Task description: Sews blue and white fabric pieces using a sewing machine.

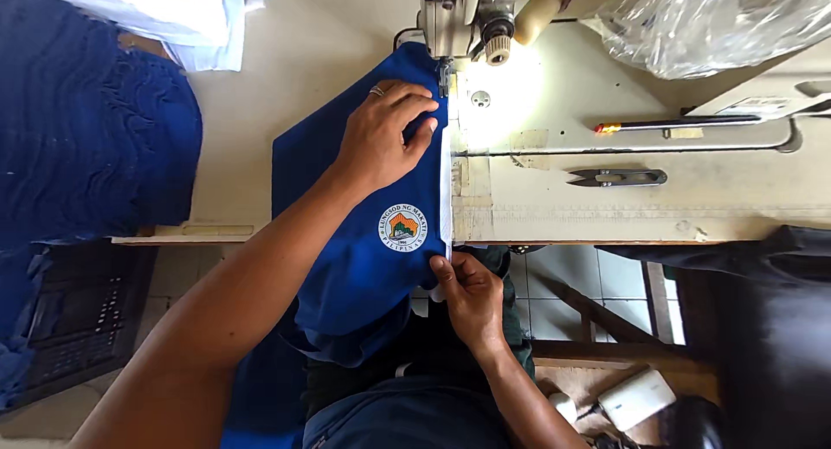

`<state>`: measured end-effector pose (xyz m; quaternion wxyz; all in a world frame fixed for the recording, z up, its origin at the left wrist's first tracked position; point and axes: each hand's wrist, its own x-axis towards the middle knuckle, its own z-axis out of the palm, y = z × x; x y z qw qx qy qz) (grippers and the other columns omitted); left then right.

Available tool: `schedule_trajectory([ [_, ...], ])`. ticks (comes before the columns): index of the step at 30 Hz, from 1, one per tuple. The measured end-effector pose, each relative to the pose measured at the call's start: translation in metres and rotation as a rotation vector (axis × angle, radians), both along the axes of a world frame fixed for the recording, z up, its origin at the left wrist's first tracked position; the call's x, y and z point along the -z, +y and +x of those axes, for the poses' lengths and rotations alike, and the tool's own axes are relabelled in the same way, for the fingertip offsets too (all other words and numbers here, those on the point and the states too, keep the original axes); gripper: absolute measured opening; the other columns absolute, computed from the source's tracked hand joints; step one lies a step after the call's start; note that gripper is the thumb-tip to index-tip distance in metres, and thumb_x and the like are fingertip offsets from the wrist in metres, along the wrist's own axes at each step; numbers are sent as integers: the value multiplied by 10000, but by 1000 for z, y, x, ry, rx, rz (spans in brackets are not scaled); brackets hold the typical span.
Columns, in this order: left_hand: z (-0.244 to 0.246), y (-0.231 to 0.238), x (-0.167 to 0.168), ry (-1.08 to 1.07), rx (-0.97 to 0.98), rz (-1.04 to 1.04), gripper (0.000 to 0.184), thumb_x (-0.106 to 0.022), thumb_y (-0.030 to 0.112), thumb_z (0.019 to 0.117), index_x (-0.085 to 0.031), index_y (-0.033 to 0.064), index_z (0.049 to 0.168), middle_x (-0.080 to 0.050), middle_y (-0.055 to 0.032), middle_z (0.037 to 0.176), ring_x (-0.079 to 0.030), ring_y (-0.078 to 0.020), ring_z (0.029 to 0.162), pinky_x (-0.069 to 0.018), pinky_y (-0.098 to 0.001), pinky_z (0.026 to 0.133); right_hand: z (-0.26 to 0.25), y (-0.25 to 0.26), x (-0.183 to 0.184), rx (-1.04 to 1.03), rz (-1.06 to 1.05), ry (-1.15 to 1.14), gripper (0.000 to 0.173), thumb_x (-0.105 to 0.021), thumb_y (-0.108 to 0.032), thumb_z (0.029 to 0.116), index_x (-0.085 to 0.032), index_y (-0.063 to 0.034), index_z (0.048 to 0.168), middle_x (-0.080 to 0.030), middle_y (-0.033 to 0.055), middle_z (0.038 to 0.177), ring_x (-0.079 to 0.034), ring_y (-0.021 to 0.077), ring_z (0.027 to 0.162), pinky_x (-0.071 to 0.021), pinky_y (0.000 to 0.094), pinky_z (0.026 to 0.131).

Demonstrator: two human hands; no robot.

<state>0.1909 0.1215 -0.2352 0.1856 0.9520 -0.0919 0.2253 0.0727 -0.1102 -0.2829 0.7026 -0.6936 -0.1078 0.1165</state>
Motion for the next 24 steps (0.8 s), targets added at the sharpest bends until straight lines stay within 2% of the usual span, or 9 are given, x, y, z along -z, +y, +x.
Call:
schedule_trajectory([
  [3,14,4,-17,213,-40,23,439,-454,322,1050,-630,99,1386,-541,-97,1521,-504,-344,1365,-404,-564,1064,2,-2,1,-5,-3,1,156,-684,-140,989,-736,7,1009,-739,16,785,-682,37,657,-590,206,611],
  [6,44,8,-29,292,-148,149,436,-369,258,1081,-631,60,1368,-542,-161,1508,-493,-461,1344,-388,-678,989,1,-3,0,-9,-24,17,174,-683,-160,991,-738,4,1010,-740,16,795,-681,31,667,-588,207,631],
  [8,64,16,-31,304,-220,205,438,-381,287,1083,-623,46,1358,-500,-199,1535,-437,-498,1389,-335,-717,1031,2,-2,-1,-14,-42,31,185,-680,-183,995,-742,-9,1011,-736,12,786,-674,31,659,-584,213,632],
  [11,73,23,-37,284,-254,154,440,-420,293,1078,-631,11,1343,-481,-237,1541,-299,-503,1496,-178,-747,1164,3,-8,-3,-80,-171,51,250,-663,-273,1004,-748,-39,1023,-724,16,792,-667,51,682,-577,249,662],
  [14,35,17,-55,163,-269,52,464,-448,340,1090,-603,30,1398,-464,-227,1559,-369,-456,1478,-267,-656,1196,17,-35,-30,-238,-488,-25,376,-627,-366,1007,-743,-60,1193,-759,99,1012,-730,192,914,-595,413,865],
  [17,-35,6,-67,112,-208,-53,452,-456,340,1096,-621,45,1396,-503,-191,1534,-453,-402,1429,-361,-617,1161,44,-80,-90,-67,-468,-418,211,-635,-212,1010,-776,-65,1064,-767,41,953,-728,96,840,-618,293,786],
  [19,-72,-6,-62,25,-157,-123,395,-520,310,1076,-673,46,1328,-606,-164,1435,-564,-336,1342,-457,-560,1095,73,-108,-142,68,-446,-681,171,-649,-146,1000,-760,-49,1087,-750,33,973,-709,56,836,-615,246,755],
  [21,-95,-23,-57,-23,-101,-221,348,-564,279,1061,-700,41,1274,-665,-140,1354,-625,-266,1268,-526,-484,1039,108,-121,-188,150,-485,-870,218,-620,-168,1029,-738,-29,1148,-758,62,1038,-716,64,879,-614,252,784],
  [24,-111,-50,-58,-85,-32,-336,302,-583,232,1049,-725,23,1215,-700,-122,1295,-654,-207,1224,-545,-409,1029,156,-103,-233,142,-730,-1001,253,-535,-218,1060,-737,-95,1152,-755,46,1047,-710,102,866,-588,296,770],
])
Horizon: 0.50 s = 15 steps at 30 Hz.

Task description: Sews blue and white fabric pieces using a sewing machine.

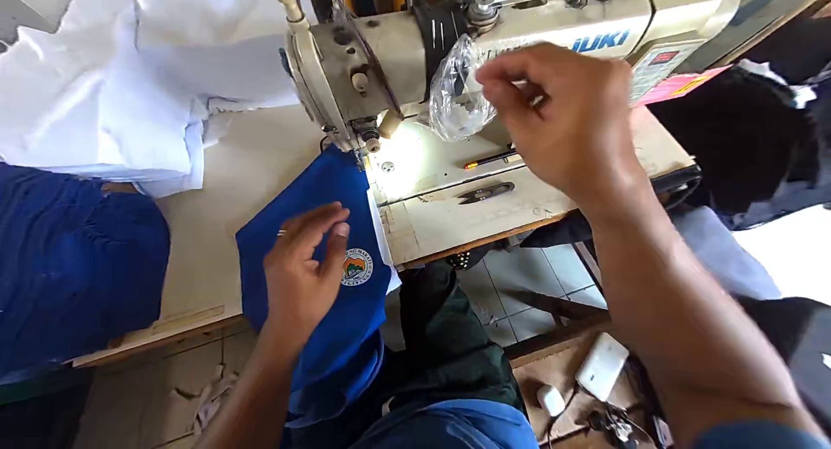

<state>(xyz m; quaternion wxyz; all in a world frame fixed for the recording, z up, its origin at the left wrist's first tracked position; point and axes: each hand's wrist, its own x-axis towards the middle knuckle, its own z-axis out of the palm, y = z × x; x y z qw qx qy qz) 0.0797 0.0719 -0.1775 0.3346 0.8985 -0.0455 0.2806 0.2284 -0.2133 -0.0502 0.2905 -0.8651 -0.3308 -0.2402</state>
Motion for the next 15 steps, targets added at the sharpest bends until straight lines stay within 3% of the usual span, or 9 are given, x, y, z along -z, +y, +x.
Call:
schedule_trajectory([
  [2,-7,-15,0,-43,44,-60,288,-580,204,1047,-729,9,1198,-710,-122,1272,-670,-190,1202,-563,-374,1016,13,22,-18,83,-282,121,244,-520,-184,1045,-720,-88,1147,-740,129,1079,-714,306,995,-553,533,847],
  [4,-15,-27,0,-81,73,-111,277,-577,188,1046,-736,6,1181,-721,-119,1246,-681,-175,1178,-575,-345,996,19,42,-26,167,-516,236,199,-586,-179,1010,-703,-45,1098,-700,221,1051,-673,447,1034,-514,645,810],
  [6,-24,-34,0,-93,79,-160,264,-572,176,1046,-739,11,1167,-730,-105,1221,-687,-154,1150,-579,-321,978,19,52,-28,221,-630,269,212,-612,-219,1007,-696,-29,1046,-684,239,1039,-660,462,1041,-510,634,787],
  [9,-38,-38,4,-81,85,-212,268,-561,171,1050,-742,5,1158,-738,-99,1189,-695,-142,1122,-583,-303,965,15,64,-27,273,-677,280,186,-602,-110,985,-715,-22,1103,-681,264,1105,-653,477,1084,-519,641,809],
  [12,-49,-39,10,-58,111,-248,279,-563,190,1056,-742,5,1161,-741,-93,1185,-695,-144,1125,-581,-299,972,14,72,-22,325,-679,272,157,-595,-94,984,-706,-1,1045,-681,279,1074,-661,489,1055,-518,645,774],
  [15,-56,-37,17,-46,120,-297,280,-563,193,1058,-741,3,1160,-744,-89,1174,-698,-151,1122,-584,-308,978,21,65,-18,278,-580,271,198,-599,-131,980,-745,-83,1104,-705,230,1104,-667,457,1079,-523,655,818],
])
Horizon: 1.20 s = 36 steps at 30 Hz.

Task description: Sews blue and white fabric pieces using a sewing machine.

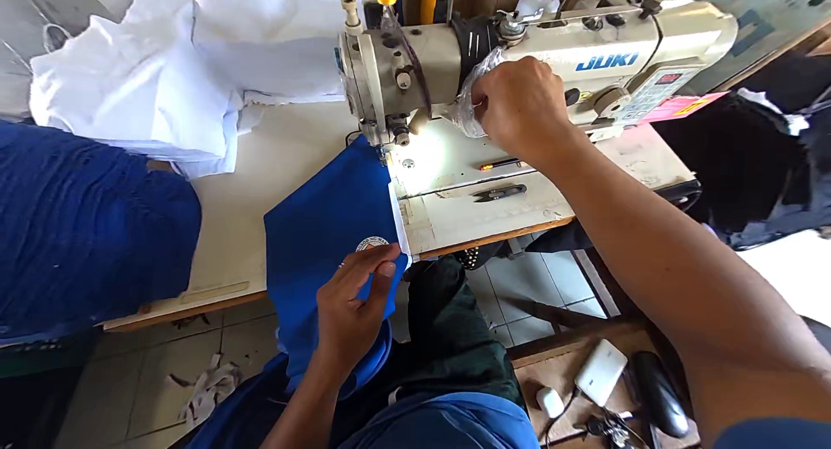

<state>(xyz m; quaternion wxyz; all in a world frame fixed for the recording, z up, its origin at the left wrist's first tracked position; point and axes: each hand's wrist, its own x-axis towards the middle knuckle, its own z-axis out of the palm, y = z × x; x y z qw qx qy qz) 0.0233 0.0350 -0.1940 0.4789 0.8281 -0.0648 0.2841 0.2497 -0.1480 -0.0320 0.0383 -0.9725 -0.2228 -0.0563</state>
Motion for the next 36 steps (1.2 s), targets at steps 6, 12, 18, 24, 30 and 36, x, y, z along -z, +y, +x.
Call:
schedule_trajectory([
  [6,-8,-1,13,49,0,-64,297,-542,207,1065,-740,5,1157,-756,-75,1135,-717,-140,1079,-594,-303,966,8,-27,2,-119,215,-58,240,-576,-162,1003,-768,-119,1140,-747,138,1104,-681,361,1103,-503,606,927],
  [12,-8,-5,15,73,27,-124,307,-530,217,1076,-725,-1,1170,-760,-67,1125,-725,-146,1059,-604,-313,950,-2,-39,-4,-138,267,-102,249,-543,-166,1029,-761,-112,1137,-747,120,1055,-694,295,1001,-510,526,904],
  [18,-5,-10,13,64,61,-171,301,-522,199,1078,-710,-17,1172,-763,-68,1118,-731,-153,1052,-611,-321,942,-5,-46,3,-134,359,-136,227,-534,-167,1039,-727,-80,1120,-731,94,995,-682,197,876,-531,409,825],
  [24,6,-23,2,62,120,-214,303,-534,181,1072,-690,-44,1202,-767,-71,1115,-737,-151,1051,-614,-322,953,-3,-39,24,-146,344,-337,265,-503,-159,1044,-732,-40,1106,-727,178,999,-710,342,902,-546,517,775],
  [30,7,-32,0,99,155,-222,316,-527,203,1079,-688,-33,1215,-766,-62,1119,-730,-129,1051,-611,-299,938,-15,-14,24,-54,-15,-357,249,-452,-35,1026,-674,28,1119,-678,275,992,-694,478,875,-518,585,671],
  [36,3,-32,7,122,162,-250,320,-530,212,1083,-690,-27,1222,-767,-60,1118,-734,-139,1049,-613,-309,945,-14,-13,20,-78,-75,-260,250,-460,-8,1016,-675,23,1139,-668,292,1065,-676,508,947,-510,623,700],
])
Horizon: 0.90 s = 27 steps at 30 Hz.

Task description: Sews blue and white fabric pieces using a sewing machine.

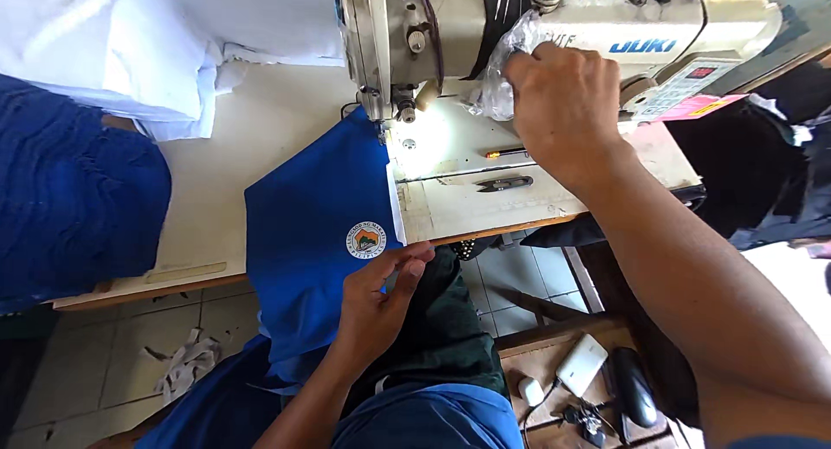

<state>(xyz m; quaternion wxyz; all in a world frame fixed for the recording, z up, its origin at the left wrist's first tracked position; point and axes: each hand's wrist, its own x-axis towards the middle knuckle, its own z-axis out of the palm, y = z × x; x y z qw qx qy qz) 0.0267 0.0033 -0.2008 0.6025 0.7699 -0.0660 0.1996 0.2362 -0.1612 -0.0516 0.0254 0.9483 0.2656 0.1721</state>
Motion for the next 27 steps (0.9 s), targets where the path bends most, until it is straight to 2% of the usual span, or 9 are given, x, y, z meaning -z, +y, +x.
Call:
schedule_trajectory([
  [3,1,3,0,0,-14,4,319,-518,204,1085,-691,-28,1219,-769,-56,1112,-736,-139,1041,-616,-311,938,6,-17,-1,-89,248,-29,270,-487,-119,1045,-726,-23,1129,-664,226,1210,-685,431,998,-541,600,786],
  [5,3,4,-1,-5,-18,3,316,-514,194,1083,-688,-35,1213,-770,-60,1105,-739,-141,1035,-620,-315,933,9,-27,2,-126,391,-37,245,-543,-153,1024,-757,-62,1101,-675,179,1180,-682,317,959,-549,483,800],
  [8,7,3,-3,-5,-20,-12,302,-518,180,1078,-686,-39,1201,-771,-53,1076,-743,-133,1003,-625,-307,914,13,-33,10,-131,492,-61,226,-584,-166,1002,-778,-85,1086,-673,155,1104,-640,198,825,-525,330,724],
  [15,16,2,-17,79,-14,-195,266,-520,147,1077,-699,11,1219,-763,-24,931,-732,-110,801,-632,-257,753,4,-30,23,-233,655,-199,217,-602,-182,1022,-783,-69,1060,-659,129,1036,-600,111,792,-490,207,682],
  [18,25,7,-34,275,100,-512,358,-413,202,1118,-690,11,1240,-755,-71,994,-729,-135,786,-635,-290,743,-31,-17,40,-430,713,-228,187,-618,-114,1012,-770,-9,1049,-665,196,1074,-631,185,839,-535,284,725],
  [20,31,17,-45,406,210,-679,539,-278,385,1135,-672,34,1247,-749,-63,1055,-733,-134,814,-635,-301,758,-63,-4,70,-617,732,-217,144,-653,-73,986,-760,-16,1063,-666,215,1089,-640,236,878,-551,335,761],
  [22,35,28,-52,460,253,-740,605,-254,481,1119,-688,63,1165,-745,-55,1012,-732,-125,808,-636,-296,709,-82,9,98,-758,755,-228,134,-697,-50,947,-753,-47,1068,-667,190,1063,-646,256,939,-554,345,803],
  [25,31,43,-53,446,209,-692,292,-489,266,1091,-702,72,1040,-722,-52,910,-713,-113,747,-634,-284,646,-90,20,122,-839,786,-220,147,-705,-54,930,-751,-83,1067,-645,157,1032,-625,252,957,-540,338,827],
  [27,26,49,-51,431,162,-616,166,-567,129,1053,-703,39,1026,-716,-68,874,-709,-118,720,-637,-282,643,-93,24,131,-843,808,-177,151,-713,-54,926,-754,-90,1066,-645,155,1035,-628,253,970,-542,341,840],
])
